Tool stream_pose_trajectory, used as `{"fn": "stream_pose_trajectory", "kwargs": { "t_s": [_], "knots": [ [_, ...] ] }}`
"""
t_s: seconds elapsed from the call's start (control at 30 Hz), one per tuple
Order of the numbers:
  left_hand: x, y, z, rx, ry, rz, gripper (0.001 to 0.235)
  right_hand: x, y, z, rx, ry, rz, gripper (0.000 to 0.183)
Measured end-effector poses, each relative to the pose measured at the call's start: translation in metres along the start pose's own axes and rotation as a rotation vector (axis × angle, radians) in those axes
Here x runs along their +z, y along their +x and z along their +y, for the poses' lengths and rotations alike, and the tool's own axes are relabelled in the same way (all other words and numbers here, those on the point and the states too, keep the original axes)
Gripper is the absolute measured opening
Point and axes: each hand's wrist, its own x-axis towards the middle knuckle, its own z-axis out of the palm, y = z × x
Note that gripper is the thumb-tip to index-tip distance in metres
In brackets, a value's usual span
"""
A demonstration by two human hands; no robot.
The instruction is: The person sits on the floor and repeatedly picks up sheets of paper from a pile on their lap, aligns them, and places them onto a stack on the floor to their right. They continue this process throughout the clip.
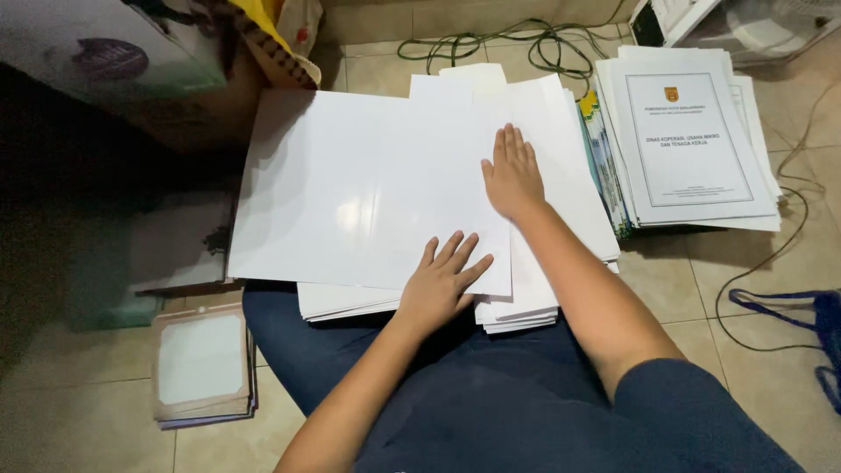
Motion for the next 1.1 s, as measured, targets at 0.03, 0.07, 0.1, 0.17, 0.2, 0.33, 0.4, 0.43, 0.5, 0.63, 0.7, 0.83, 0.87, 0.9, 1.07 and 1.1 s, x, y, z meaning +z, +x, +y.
{"fn": "stream_pose_trajectory", "kwargs": {
  "t_s": [0.03, 0.07, 0.1, 0.17, 0.2, 0.33, 0.4, 0.43, 0.5, 0.63, 0.7, 0.83, 0.87, 0.9, 1.07, 1.1],
  "knots": [
    [0.0, -0.001, 0.001, -0.007, 0.003, -0.003, 0.076, 0.001, 0.011, 0.003, -0.004, 0.006, -0.004, 0.069],
    [0.0, -0.004, 0.003, -0.01, -0.013, -0.006, 0.077, 0.001, 0.02, 0.005, -0.015, 0.001, 0.012, 0.068],
    [-0.001, -0.002, 0.002, -0.011, -0.023, 0.0, 0.077, -0.002, 0.036, 0.006, -0.031, -0.007, 0.036, 0.067],
    [0.004, -0.001, -0.004, -0.008, -0.005, 0.018, 0.077, 0.0, 0.028, 0.006, -0.037, -0.009, 0.048, 0.068],
    [0.008, 0.0, -0.007, -0.001, 0.005, 0.031, 0.076, 0.002, 0.023, 0.007, -0.034, -0.013, 0.054, 0.068],
    [0.009, -0.008, -0.003, 0.026, 0.013, 0.03, 0.076, 0.0, -0.05, -0.003, -0.029, -0.02, 0.026, 0.069],
    [0.006, -0.009, -0.001, 0.025, 0.025, 0.011, 0.077, -0.001, -0.08, -0.008, -0.043, -0.029, 0.024, 0.069],
    [0.006, -0.006, -0.001, 0.034, 0.026, 0.019, 0.077, -0.001, -0.083, -0.005, -0.041, -0.036, 0.034, 0.069],
    [0.005, -0.003, -0.002, 0.022, 0.045, 0.01, 0.076, 0.001, -0.088, -0.002, -0.057, -0.021, -0.015, 0.071],
    [0.006, -0.004, -0.001, 0.022, 0.041, 0.021, 0.076, 0.0, -0.038, 0.006, -0.068, -0.034, -0.031, 0.071],
    [0.004, -0.004, -0.001, 0.018, 0.005, 0.036, 0.075, -0.001, 0.0, 0.012, -0.047, -0.031, 0.001, 0.071],
    [0.0, -0.001, 0.002, 0.0, -0.016, 0.026, 0.074, 0.001, 0.042, 0.02, -0.061, -0.01, 0.035, 0.07],
    [-0.003, -0.001, 0.004, -0.021, -0.018, 0.018, 0.072, -0.001, 0.04, 0.018, -0.06, -0.012, 0.036, 0.07],
    [-0.004, 0.0, 0.008, -0.04, -0.023, 0.014, 0.07, -0.003, 0.037, 0.019, -0.057, -0.018, 0.037, 0.07],
    [0.0, -0.004, 0.02, -0.108, -0.04, 0.142, 0.063, -0.001, -0.011, 0.039, -0.024, 0.523, 0.01, 0.065],
    [-0.001, -0.005, 0.02, -0.112, -0.078, 0.238, 0.063, 0.001, -0.017, 0.047, 0.025, 0.989, 0.029, 0.063]
  ]
}}
